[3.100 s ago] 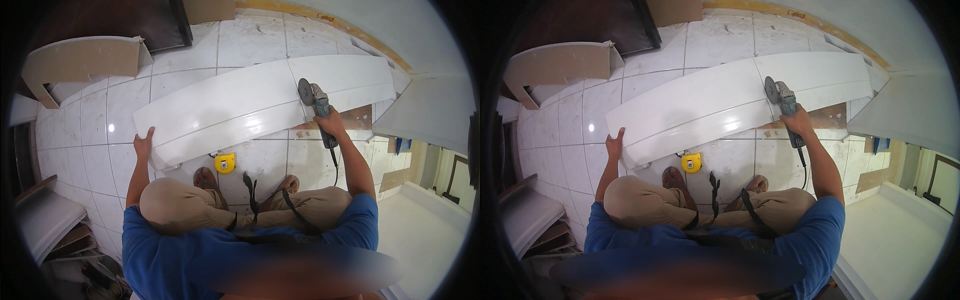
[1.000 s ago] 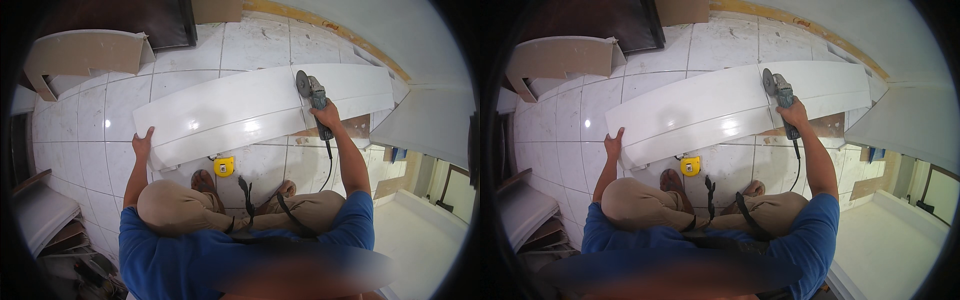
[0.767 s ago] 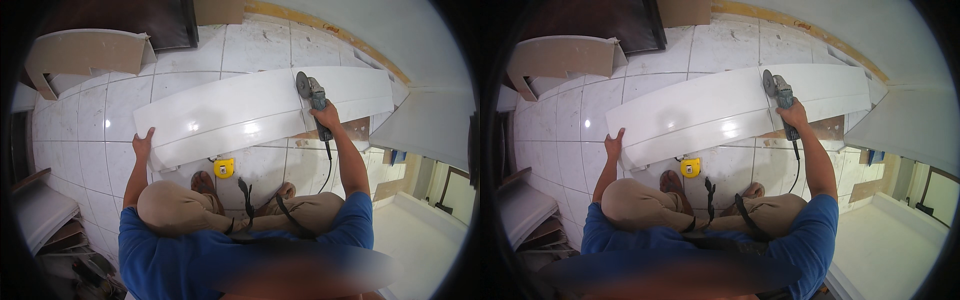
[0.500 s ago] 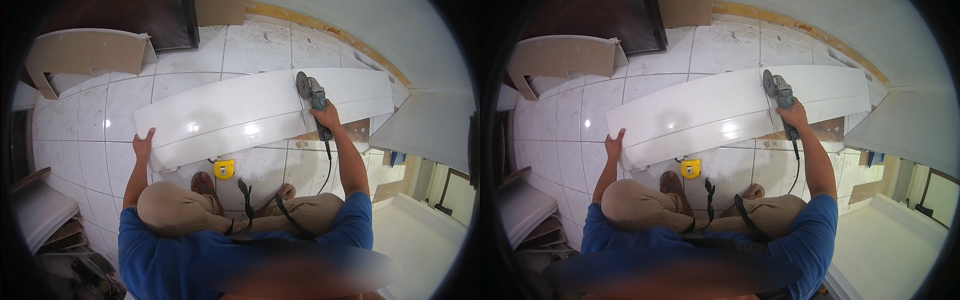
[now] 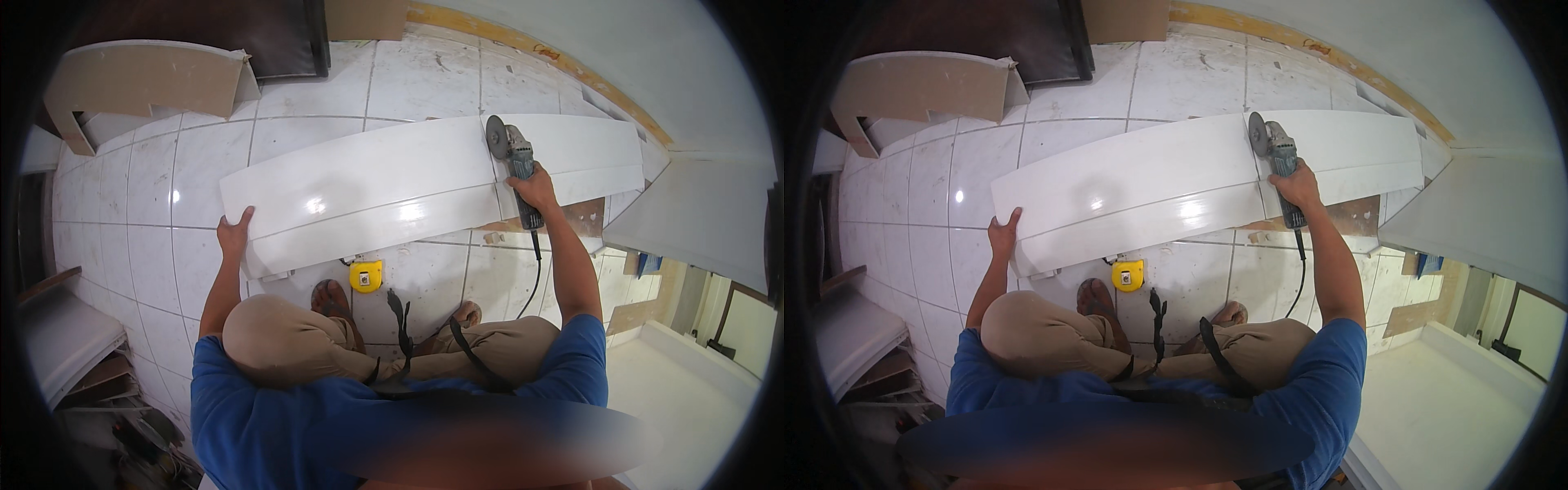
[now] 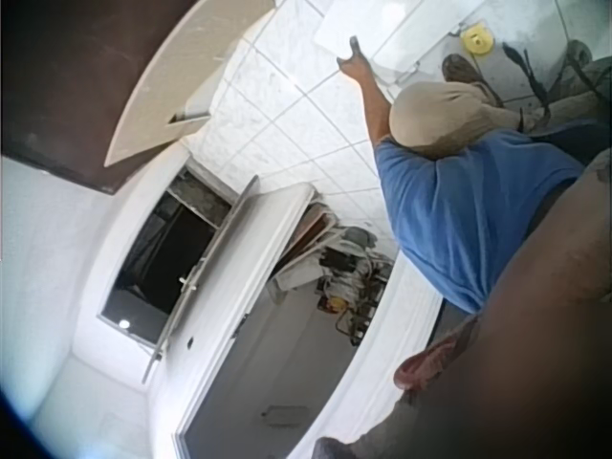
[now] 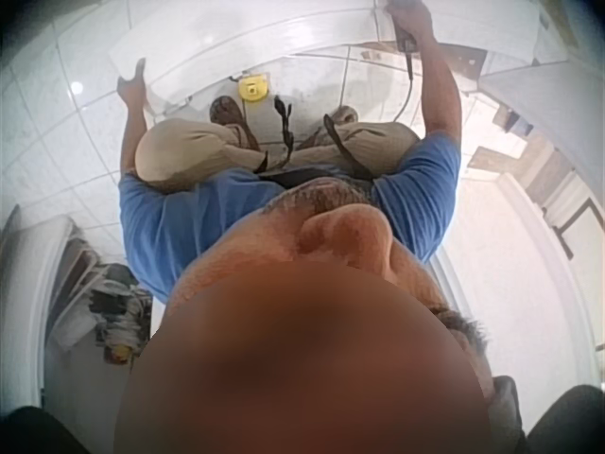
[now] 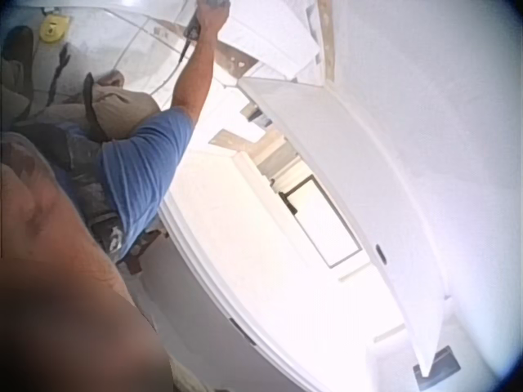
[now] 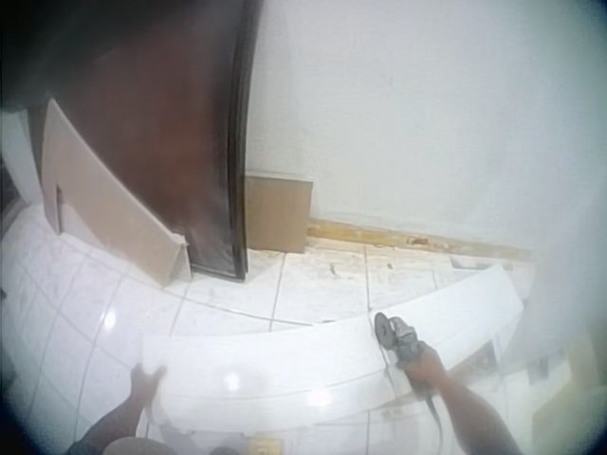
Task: The person measures and marks a long white panel using a tape measure, marker, and square ruler. They then use an angle grinder to cut the panel along the marked line.
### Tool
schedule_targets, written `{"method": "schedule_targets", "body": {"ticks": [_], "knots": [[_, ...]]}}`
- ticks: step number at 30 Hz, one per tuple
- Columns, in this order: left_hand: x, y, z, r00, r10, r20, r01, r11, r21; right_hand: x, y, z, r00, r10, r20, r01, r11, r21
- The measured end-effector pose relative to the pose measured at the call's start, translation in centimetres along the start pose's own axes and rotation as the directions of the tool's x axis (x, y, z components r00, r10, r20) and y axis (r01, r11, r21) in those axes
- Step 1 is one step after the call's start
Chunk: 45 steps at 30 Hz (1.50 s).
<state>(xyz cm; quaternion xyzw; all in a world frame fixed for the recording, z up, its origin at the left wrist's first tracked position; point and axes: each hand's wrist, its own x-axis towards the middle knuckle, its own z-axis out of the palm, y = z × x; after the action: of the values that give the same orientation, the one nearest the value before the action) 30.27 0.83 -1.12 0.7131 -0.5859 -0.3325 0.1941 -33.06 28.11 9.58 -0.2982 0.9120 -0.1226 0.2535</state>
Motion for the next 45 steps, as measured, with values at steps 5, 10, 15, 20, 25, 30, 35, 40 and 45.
{"method": "schedule_targets", "body": {"ticks": [5,10,15,20,25,30,35,40,45], "knots": [[-0.1,0.1,0.2,1.0,0.007,0.004,-0.007,1.0,-0.022,0.4,0.2,0.1,1.0,0.011,0.008,-0.011,1.0,0.002],[0.1,-0.2,0.1,1.0,0.0,0.003,0.0,1.0,-0.013,0.7,0.0,0.1,1.0,0.006,0.002,-0.006,1.0,-0.018],[0.1,-0.1,0.2,1.0,-0.003,0.003,0.003,1.0,-0.025,0.8,-0.2,0.0,1.0,0.004,0.008,-0.004,1.0,-0.014],[0.3,-0.7,0.2,1.0,0.001,0.004,-0.001,1.0,-0.03,0.7,-0.4,-0.1,1.0,0.002,0.005,-0.002,1.0,-0.028],[0.0,0.2,0.1,1.0,-0.023,0.006,0.023,1.0,-0.003,-0.2,0.4,-0.1,1.0,-0.018,0.002,0.018,1.0,-0.024],[0.3,-0.4,0.1,1.0,-0.018,0.003,0.018,1.0,-0.011,-0.7,0.9,-0.1,1.0,-0.022,0.004,0.022,0.999,-0.026],[0.5,-0.9,0.1,1.0,-0.018,-0.001,0.018,1.0,0.007,-1.4,1.5,0.1,1.0,-0.004,0.003,0.004,1.0,-0.004],[0.4,-0.6,0.2,1.0,-0.008,-0.002,0.008,1.0,0.0,-1.6,0.8,-0.2,0.999,-0.039,-0.005,0.039,0.999,0.006],[0.3,-0.6,0.3,1.0,-0.009,-0.004,0.009,1.0,0.009,-0.1,1.2,0.2,0.998,-0.049,-0.026,0.048,0.999,-0.017]]}}
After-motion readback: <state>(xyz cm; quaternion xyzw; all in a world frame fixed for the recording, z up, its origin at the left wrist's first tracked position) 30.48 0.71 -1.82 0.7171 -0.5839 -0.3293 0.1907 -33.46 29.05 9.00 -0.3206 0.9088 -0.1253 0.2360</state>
